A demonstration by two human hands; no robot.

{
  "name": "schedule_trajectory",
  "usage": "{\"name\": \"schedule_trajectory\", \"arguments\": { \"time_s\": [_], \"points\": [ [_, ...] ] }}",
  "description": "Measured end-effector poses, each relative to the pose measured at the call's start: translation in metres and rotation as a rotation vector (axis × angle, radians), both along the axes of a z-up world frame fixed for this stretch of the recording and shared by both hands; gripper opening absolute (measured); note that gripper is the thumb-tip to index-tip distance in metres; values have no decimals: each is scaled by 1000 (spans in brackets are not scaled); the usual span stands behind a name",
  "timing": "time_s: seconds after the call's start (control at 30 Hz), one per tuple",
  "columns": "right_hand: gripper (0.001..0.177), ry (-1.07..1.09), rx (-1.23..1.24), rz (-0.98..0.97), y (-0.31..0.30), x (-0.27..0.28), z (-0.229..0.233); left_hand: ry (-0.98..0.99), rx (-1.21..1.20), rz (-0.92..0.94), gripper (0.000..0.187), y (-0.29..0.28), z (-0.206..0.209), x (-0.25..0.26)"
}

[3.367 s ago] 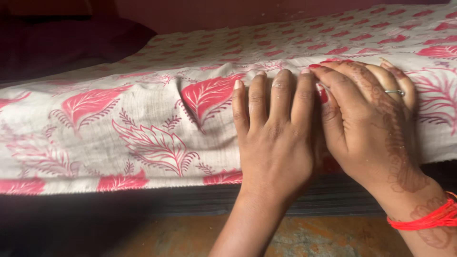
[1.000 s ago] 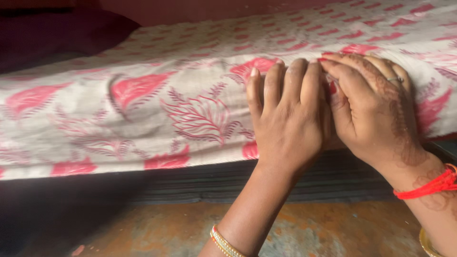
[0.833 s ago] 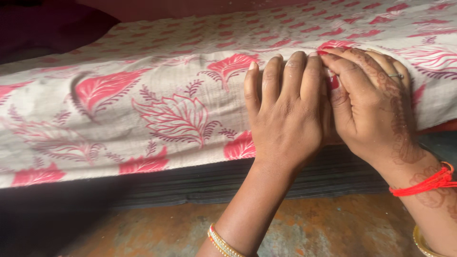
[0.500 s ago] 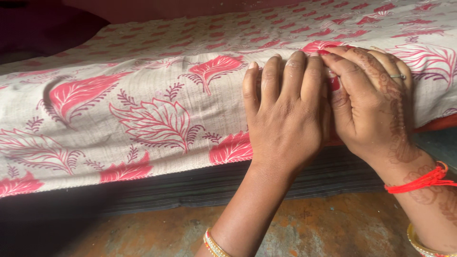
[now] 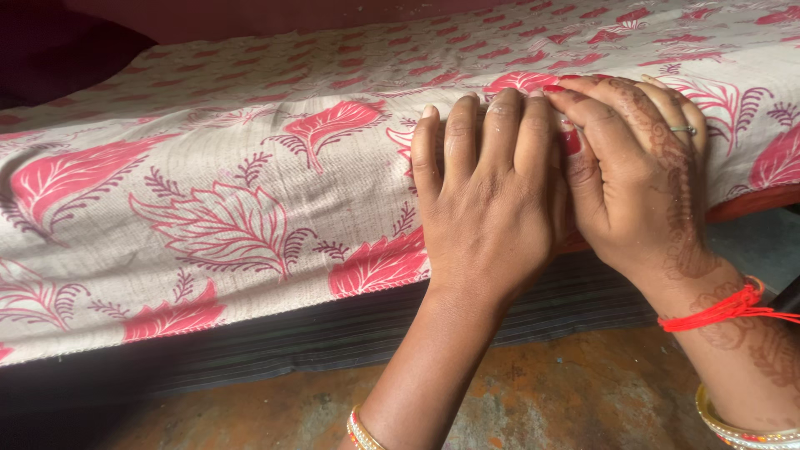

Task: The person tucks the edges of a floral-patterned bedsheet under the mattress of a low bed by hand.

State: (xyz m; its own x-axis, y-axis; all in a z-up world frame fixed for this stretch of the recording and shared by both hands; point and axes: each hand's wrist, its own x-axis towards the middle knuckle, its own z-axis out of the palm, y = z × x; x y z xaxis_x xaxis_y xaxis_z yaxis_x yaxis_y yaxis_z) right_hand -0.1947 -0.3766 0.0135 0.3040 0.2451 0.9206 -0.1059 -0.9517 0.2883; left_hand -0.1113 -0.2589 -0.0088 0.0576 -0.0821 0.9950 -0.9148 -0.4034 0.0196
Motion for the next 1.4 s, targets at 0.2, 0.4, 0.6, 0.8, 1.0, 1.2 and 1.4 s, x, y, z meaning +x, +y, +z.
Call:
{"name": "schedule_trajectory", "arguments": {
  "time_s": [0.2, 0.4, 0.6, 0.8, 1.0, 1.2, 1.4],
  "points": [
    [28, -13, 10, 3, -7, -3, 1, 0, -4, 19, 42, -8, 0, -4],
    [33, -22, 26, 22, -13, -8, 6, 5, 8, 18, 42, -14, 1, -8],
    [35, -18, 26, -6, -22, -13, 6, 7, 1, 0, 41, -22, 2, -12],
    [34, -42, 19, -37, -36, -15, 0, 2, -18, -30, 41, -31, 1, -15],
    [33, -68, 55, -32, -46, -6, -11, 15, -31, -54, 40, -34, 0, -18],
    [38, -157, 121, -43, -41, 7, -19, 30, -20, -78, 36, -32, 0, -16],
    [34, -203, 179, -68, -35, 17, -20, 21, -96, -83, 37, -37, 5, -13]
  ]
}}
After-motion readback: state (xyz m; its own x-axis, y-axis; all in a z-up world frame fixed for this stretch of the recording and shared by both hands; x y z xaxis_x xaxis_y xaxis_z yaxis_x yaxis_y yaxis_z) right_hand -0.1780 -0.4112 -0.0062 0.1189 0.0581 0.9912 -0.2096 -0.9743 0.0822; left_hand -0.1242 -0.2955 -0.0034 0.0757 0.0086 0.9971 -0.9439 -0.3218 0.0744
